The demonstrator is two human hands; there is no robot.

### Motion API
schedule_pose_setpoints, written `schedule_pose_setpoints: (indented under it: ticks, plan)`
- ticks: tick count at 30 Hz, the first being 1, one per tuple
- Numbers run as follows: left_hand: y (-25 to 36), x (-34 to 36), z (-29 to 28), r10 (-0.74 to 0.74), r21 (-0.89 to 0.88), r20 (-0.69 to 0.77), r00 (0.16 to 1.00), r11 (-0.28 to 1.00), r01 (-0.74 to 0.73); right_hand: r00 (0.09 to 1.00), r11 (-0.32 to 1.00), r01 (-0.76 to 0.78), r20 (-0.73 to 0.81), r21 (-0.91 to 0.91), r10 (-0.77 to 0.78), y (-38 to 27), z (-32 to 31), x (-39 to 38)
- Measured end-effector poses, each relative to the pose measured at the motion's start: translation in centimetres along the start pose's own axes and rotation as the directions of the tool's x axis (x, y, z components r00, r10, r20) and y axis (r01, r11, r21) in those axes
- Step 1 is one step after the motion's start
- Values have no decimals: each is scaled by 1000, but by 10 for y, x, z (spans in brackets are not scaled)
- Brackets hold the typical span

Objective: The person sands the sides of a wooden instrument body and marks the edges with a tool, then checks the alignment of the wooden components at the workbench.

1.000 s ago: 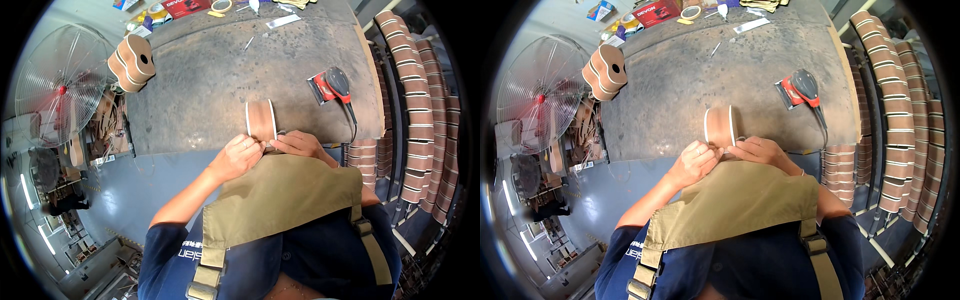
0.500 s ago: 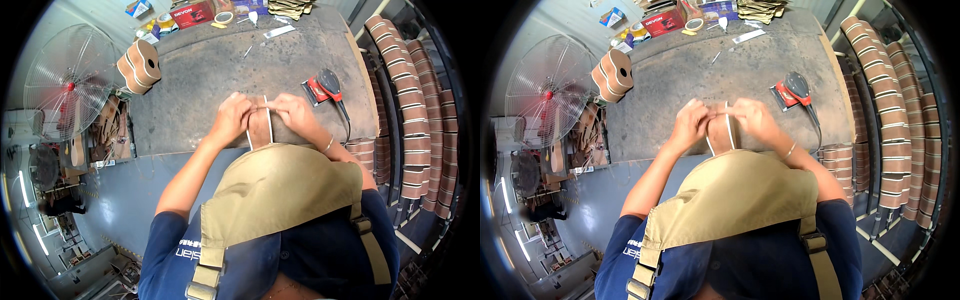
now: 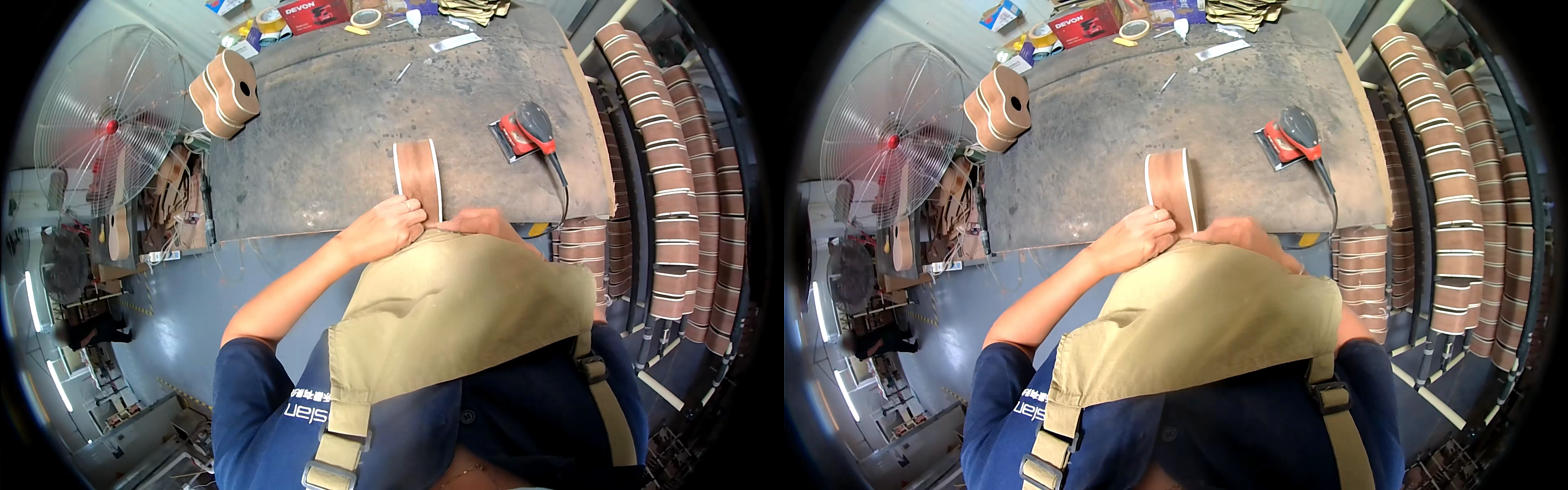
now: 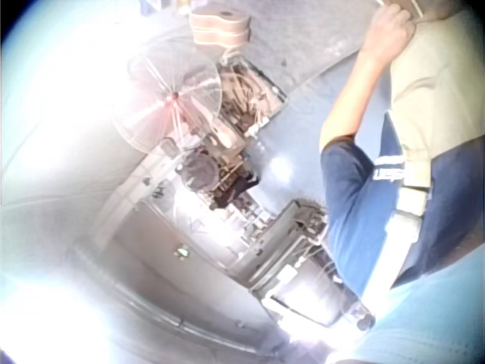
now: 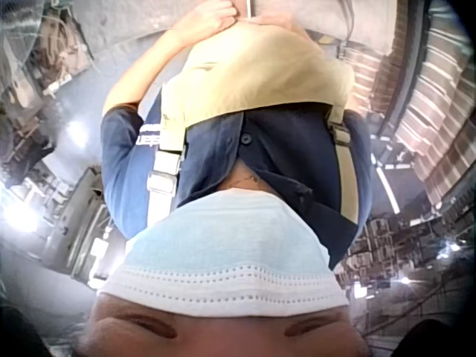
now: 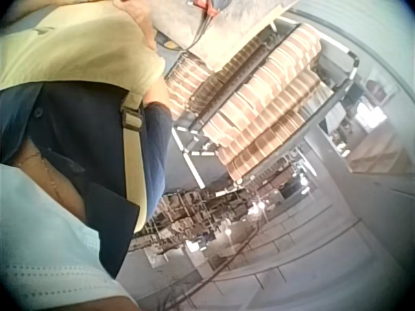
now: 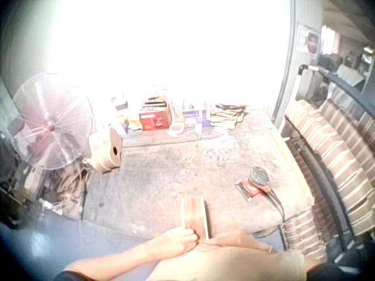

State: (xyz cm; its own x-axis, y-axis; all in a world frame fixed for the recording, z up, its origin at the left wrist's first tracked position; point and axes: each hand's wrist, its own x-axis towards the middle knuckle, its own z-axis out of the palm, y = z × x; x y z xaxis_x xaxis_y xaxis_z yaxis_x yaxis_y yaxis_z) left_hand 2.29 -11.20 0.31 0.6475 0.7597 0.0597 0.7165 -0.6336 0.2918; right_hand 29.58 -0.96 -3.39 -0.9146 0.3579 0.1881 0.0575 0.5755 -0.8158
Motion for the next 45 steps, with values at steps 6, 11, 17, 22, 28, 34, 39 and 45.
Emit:
schedule_pose_setpoints:
  ticks: [6,11,17,22,28,34,39,45]
  plan:
    - [7,27,-33,59,343,-238,969,939,27,789,725,-401,-191,560,584,3,15,-34]
    - [-15,50,-7,141,391,-31,989,913,-118,677,711,-177,-440,681,590,-17,-2,-38]
    - [-65,22,-57,-537,-288,-296,790,839,462,693,785,-416,-399,459,601,4,-19,-68]
    - [-113,-22,27,-884,-845,213,417,48,532,674,708,-476,-301,521,674,34,-19,-52]
    - [-84,9,58,-967,-479,-157,201,253,840,798,792,-337,-292,509,527,90,-19,14]
    - [-135,20,65,-862,-403,-202,464,505,763,929,914,-286,-152,287,338,167,-13,131]
    - [-145,14,71,-846,-492,-237,478,529,691,996,965,-62,-41,255,75,181,-14,228]
    - [-147,16,75,-844,-496,-287,454,536,683,996,961,-3,90,276,-23,209,7,253]
